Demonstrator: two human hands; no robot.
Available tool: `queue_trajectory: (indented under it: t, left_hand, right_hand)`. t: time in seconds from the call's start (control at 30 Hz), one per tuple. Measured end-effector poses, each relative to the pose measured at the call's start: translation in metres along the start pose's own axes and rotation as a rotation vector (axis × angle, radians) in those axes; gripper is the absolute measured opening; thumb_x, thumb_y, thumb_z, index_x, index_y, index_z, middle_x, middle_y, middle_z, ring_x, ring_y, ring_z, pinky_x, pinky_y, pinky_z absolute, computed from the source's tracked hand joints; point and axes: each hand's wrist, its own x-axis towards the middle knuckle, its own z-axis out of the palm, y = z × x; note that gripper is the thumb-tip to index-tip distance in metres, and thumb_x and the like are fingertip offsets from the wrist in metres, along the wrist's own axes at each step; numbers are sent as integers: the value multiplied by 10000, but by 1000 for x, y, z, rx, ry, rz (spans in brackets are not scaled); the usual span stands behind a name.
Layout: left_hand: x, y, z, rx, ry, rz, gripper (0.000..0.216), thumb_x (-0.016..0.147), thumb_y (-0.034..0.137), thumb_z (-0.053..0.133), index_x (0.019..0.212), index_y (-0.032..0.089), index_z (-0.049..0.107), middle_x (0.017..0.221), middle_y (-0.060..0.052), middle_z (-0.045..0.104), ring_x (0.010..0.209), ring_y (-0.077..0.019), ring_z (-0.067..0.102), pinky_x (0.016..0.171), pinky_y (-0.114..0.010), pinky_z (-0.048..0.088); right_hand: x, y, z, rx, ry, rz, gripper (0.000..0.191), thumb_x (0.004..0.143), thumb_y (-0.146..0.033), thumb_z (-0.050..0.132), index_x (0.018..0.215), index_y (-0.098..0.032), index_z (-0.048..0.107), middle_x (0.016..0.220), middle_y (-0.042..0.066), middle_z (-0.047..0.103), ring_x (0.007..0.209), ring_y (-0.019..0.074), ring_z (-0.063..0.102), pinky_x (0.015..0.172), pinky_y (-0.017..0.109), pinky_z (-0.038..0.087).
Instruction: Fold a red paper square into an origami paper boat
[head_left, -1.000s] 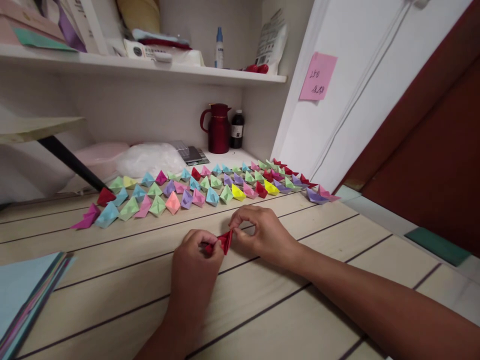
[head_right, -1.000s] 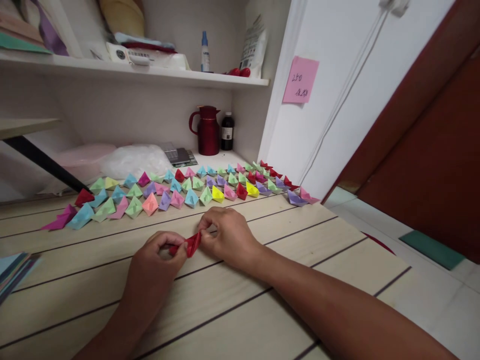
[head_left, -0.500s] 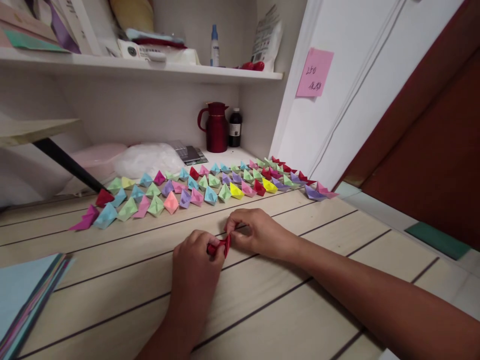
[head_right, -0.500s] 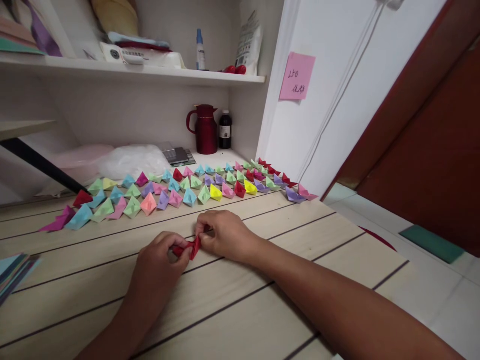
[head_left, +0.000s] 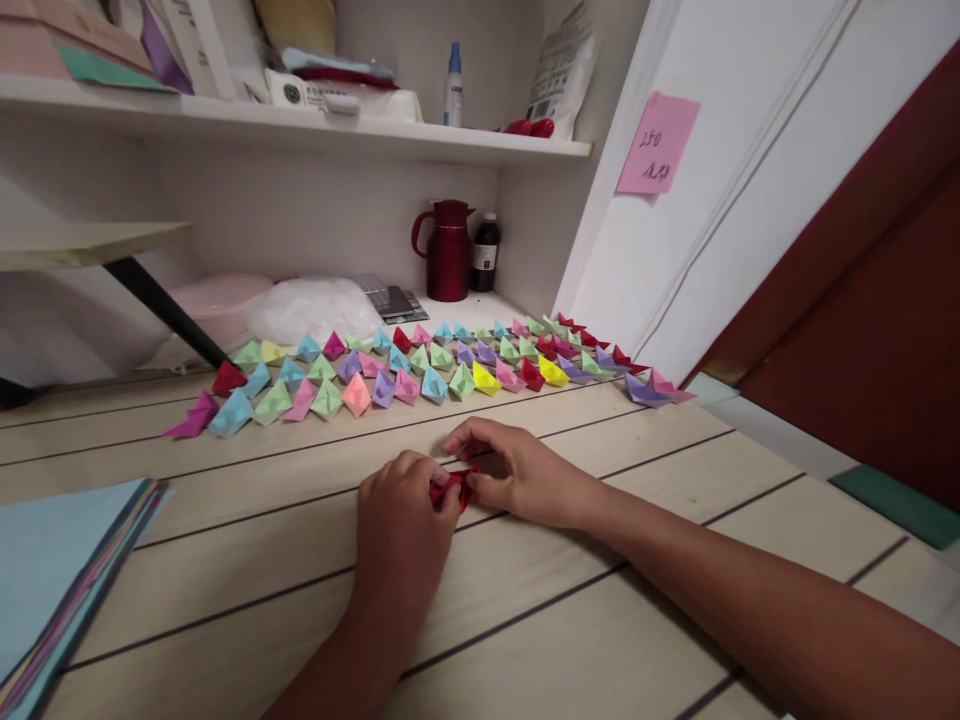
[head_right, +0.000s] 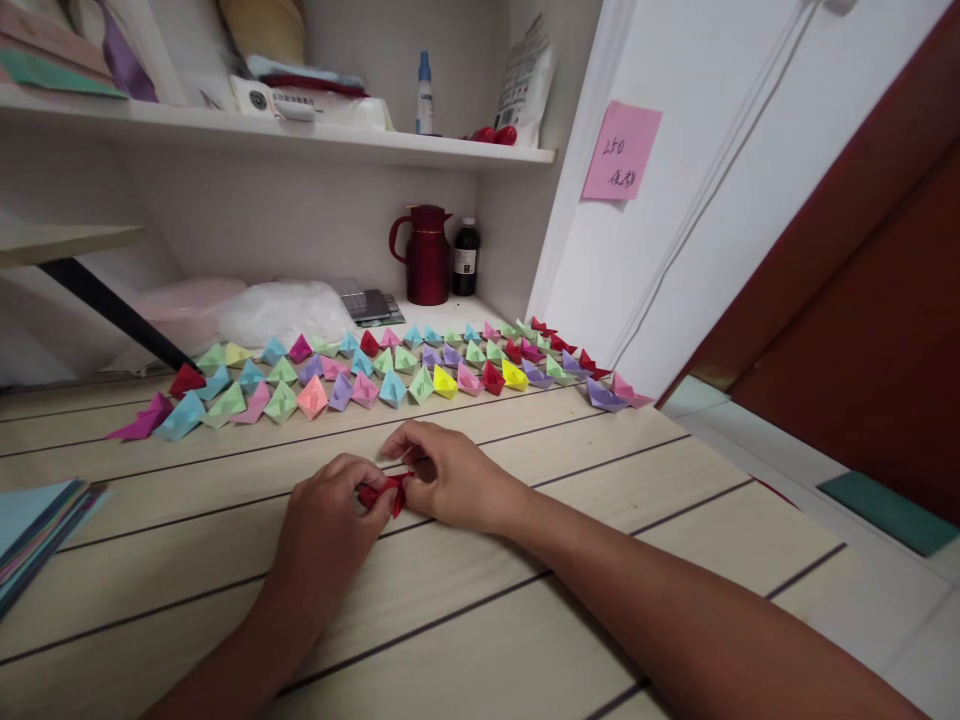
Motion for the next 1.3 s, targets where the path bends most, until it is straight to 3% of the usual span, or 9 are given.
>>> queue_trajectory:
  t: [0.3,0.6,1.03,1.3]
  left_hand:
    - [0,-1,-1,-29,-20,-5,49,760,162,645,728,198,642,820,-22,675,827,-208,634,784,-354,440]
    - [-3,2,0,-2,-5,22,78,768,151,611,735,212,647,855,-35,676,839,-214,634,790,-358,449]
    - [-8,4,-4,-46,-57,9,232,714,56,554,885,205,606,956,-65,641,940,-257,598,840,-423,453]
    - [-7,3,-3,-42,-4,-5,238,686,51,579,842,210,496,925,-59,588,912,-251,580,802,-403,469]
  right_hand:
    - [0,2,1,-144,-24,-77,423,688,-4,535,1048,-201,633,972,17,675,864,145,596,752,250,464]
    - [3,1,9,-275,30,-58,263,654,-34,591,863,-192,590,826,-11,637,755,136,540,674,233,400]
    - [3,8,5,-279,0,-41,280,669,-56,627,892,-208,553,972,7,522,769,122,529,682,222,405]
    - [2,6,2,-277,-56,-90,220,704,-21,597,827,-201,624,983,25,579,843,137,573,741,242,448]
